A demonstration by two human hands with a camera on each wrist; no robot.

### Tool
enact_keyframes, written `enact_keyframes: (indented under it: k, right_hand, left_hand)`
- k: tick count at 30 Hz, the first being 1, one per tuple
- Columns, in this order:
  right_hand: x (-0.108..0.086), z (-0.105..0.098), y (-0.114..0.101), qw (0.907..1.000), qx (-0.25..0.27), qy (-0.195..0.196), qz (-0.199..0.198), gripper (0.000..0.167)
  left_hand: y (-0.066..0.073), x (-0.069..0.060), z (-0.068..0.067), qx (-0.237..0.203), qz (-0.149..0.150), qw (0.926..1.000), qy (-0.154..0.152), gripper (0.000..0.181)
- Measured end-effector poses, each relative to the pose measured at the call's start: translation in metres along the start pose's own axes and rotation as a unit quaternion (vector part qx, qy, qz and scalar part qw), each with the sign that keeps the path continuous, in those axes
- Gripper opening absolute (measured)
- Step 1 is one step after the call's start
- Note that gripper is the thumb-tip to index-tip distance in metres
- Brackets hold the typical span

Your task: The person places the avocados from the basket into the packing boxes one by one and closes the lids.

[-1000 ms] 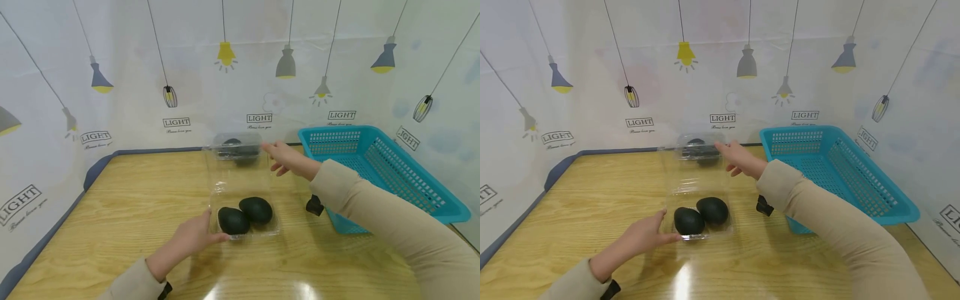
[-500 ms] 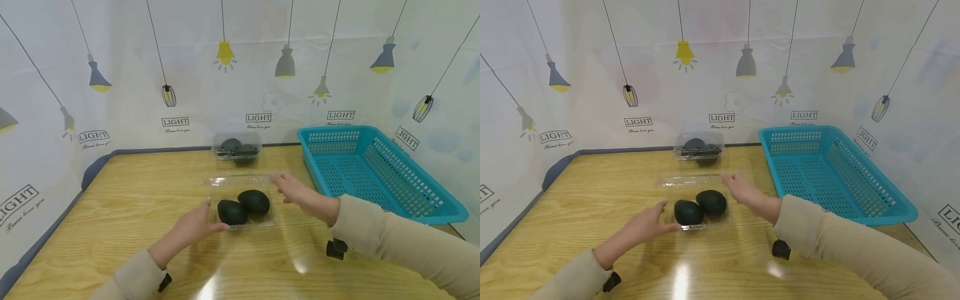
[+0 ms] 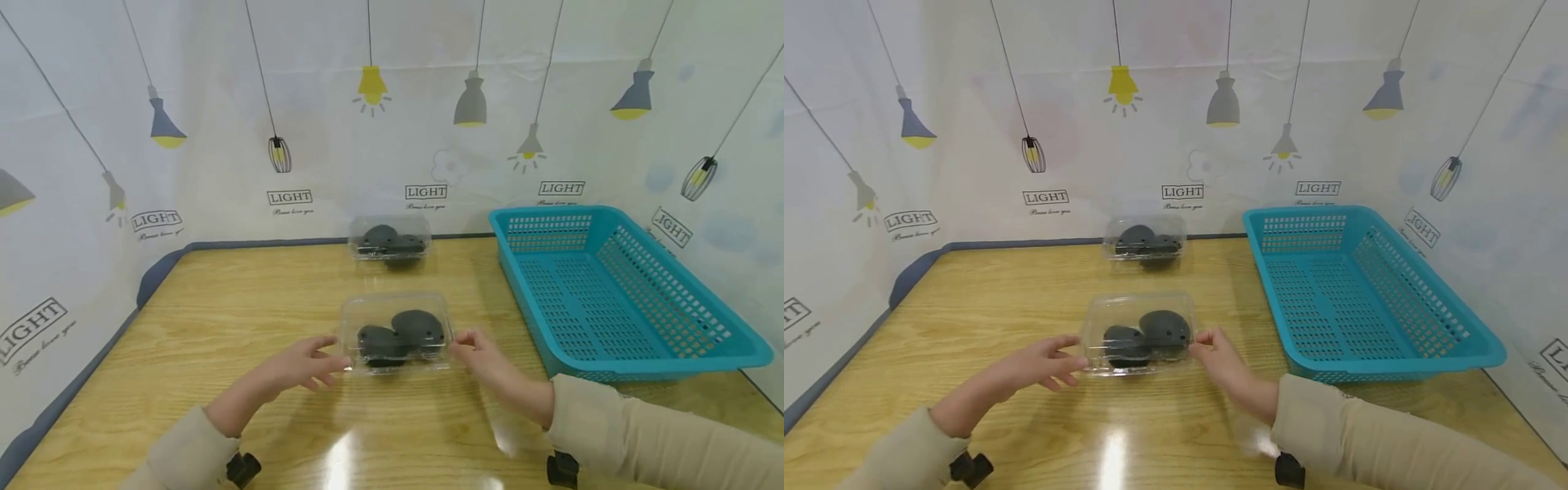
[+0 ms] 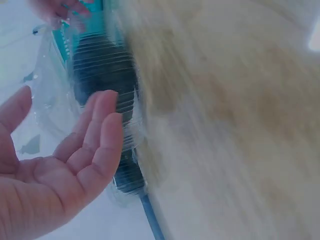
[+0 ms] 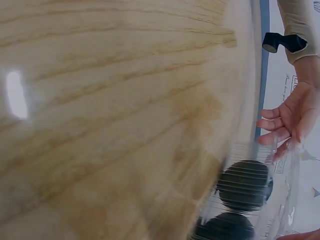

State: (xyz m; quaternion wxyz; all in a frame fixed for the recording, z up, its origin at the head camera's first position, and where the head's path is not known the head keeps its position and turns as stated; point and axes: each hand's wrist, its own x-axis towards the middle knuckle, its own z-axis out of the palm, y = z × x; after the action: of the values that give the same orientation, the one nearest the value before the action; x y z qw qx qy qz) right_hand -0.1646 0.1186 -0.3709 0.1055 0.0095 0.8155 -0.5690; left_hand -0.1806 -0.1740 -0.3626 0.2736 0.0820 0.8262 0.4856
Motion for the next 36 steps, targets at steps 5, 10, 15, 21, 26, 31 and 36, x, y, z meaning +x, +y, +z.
enact_keyframes:
  k: [5,10,15,21,26,31,36]
  right_hand:
    - [0.003,0.005,0.010,0.9976,0.064,-0.006,0.026,0.032]
    - [0.007,0.004,0.016,0.9919,0.110,-0.051,0.036,0.032]
    - [0.011,0.002,0.019,0.9820,0.156,-0.104,0.021,0.017]
    - [0.011,0.003,0.020,0.9782,0.178,-0.106,0.022,0.018]
    - [0.011,0.003,0.021,0.9773,0.180,-0.110,0.022,0.025]
    - [0.010,-0.001,0.019,0.9786,0.154,-0.132,0.033,0.026]
    - [0.003,-0.012,0.014,0.9710,0.071,-0.219,0.064,0.044]
  left_hand:
    - [-0.004,0.001,0.005,-0.031,-0.003,0.9993,0.021,0.073]
    - [-0.006,0.004,0.014,-0.073,-0.008,0.9969,0.028,0.068]
    - [-0.006,0.008,0.019,-0.145,-0.005,0.9893,0.008,0.066]
    - [-0.008,0.010,0.020,-0.149,-0.005,0.9888,0.013,0.065]
    - [-0.009,0.010,0.018,-0.143,-0.010,0.9896,0.016,0.063]
    - [-0.002,0.006,0.011,-0.054,-0.017,0.9980,0.030,0.064]
    - [0.018,-0.001,0.014,0.205,0.023,0.9688,0.138,0.060]
